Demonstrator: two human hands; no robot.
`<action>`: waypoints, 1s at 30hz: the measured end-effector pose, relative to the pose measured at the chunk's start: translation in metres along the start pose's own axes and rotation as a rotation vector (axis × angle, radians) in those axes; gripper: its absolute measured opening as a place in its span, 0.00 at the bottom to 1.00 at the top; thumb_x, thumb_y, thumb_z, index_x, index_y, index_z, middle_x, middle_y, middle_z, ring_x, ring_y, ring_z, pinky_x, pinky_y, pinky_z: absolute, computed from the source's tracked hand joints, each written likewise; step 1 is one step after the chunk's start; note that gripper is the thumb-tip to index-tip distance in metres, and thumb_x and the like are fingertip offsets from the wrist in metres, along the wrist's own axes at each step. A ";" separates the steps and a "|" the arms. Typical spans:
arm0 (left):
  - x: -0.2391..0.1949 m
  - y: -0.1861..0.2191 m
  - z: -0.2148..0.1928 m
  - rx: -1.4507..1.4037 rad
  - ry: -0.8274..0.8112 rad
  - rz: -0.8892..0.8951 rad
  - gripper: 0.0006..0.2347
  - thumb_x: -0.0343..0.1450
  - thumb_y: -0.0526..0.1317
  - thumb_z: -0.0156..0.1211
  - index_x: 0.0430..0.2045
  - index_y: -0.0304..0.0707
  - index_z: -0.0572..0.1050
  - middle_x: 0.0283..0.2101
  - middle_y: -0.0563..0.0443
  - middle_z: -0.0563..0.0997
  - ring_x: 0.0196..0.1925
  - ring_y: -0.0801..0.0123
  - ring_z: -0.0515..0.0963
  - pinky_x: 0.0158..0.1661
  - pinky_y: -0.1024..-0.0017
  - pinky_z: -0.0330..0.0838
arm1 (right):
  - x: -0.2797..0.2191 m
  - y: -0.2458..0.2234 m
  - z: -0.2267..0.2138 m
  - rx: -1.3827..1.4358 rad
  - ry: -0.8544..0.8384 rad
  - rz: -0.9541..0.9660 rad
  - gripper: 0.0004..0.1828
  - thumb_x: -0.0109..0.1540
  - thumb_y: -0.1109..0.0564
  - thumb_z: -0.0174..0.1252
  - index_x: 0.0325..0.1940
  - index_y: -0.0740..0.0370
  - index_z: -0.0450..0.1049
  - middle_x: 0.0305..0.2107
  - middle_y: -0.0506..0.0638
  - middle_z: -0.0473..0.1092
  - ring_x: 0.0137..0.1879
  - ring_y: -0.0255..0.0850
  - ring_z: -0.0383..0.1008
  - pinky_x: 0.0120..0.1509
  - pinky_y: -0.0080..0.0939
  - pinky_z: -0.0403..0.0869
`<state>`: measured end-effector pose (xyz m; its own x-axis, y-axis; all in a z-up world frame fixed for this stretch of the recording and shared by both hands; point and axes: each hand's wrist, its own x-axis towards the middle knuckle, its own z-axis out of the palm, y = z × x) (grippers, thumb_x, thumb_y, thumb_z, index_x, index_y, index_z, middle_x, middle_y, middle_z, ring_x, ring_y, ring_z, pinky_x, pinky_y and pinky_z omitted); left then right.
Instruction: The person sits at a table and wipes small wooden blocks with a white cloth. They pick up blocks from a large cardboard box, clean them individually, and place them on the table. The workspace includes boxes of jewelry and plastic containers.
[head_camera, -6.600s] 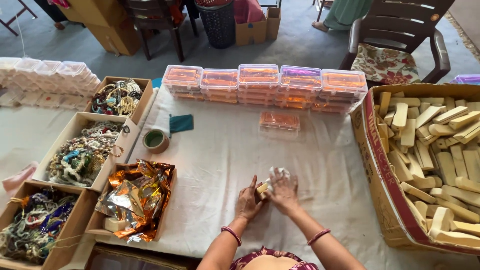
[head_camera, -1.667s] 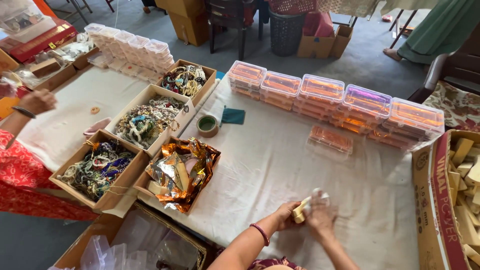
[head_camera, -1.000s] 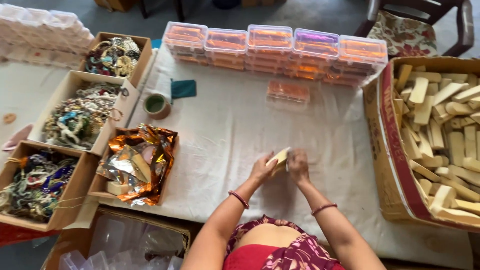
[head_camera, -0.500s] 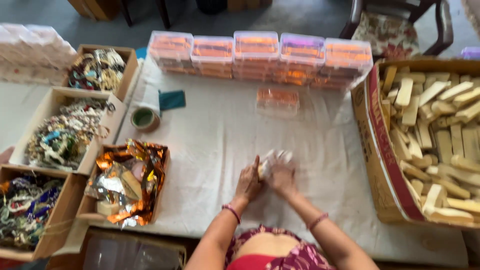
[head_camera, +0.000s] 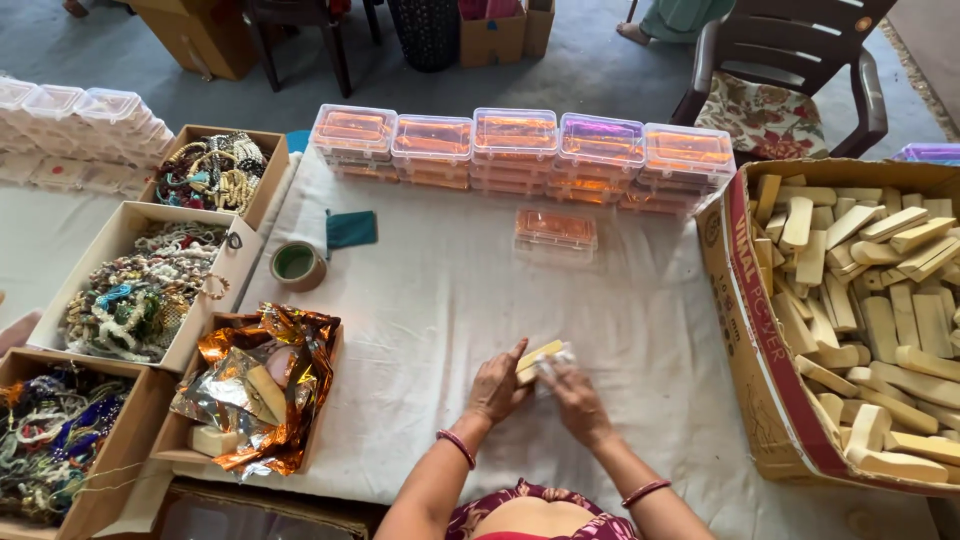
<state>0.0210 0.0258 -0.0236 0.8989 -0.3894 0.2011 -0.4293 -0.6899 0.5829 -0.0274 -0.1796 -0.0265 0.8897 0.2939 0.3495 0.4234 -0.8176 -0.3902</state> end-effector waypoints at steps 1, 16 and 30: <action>0.004 0.013 -0.017 0.001 0.004 0.001 0.38 0.66 0.44 0.70 0.73 0.45 0.56 0.53 0.46 0.76 0.56 0.54 0.75 0.57 0.58 0.67 | 0.000 0.009 -0.007 -0.001 0.002 -0.003 0.33 0.60 0.66 0.50 0.70 0.49 0.68 0.70 0.52 0.61 0.75 0.54 0.58 0.78 0.55 0.56; 0.039 0.035 0.008 0.256 0.027 0.032 0.20 0.65 0.35 0.67 0.53 0.42 0.75 0.50 0.49 0.78 0.52 0.56 0.77 0.53 0.62 0.73 | 0.004 0.039 0.000 0.889 0.486 0.815 0.27 0.62 0.68 0.55 0.65 0.55 0.75 0.55 0.54 0.74 0.59 0.49 0.75 0.65 0.43 0.69; 0.021 0.011 0.078 -1.536 -0.225 -1.113 0.15 0.76 0.49 0.53 0.51 0.43 0.78 0.34 0.53 0.82 0.32 0.69 0.81 0.32 0.70 0.78 | 0.002 0.000 -0.007 0.226 -0.018 0.215 0.30 0.62 0.60 0.55 0.70 0.50 0.69 0.67 0.52 0.63 0.72 0.50 0.65 0.75 0.51 0.64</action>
<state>0.0283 -0.0376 -0.0746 0.5923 -0.3629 -0.7194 0.8011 0.3603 0.4779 -0.0272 -0.1826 -0.0199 0.9650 0.1362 0.2242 0.2506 -0.7315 -0.6341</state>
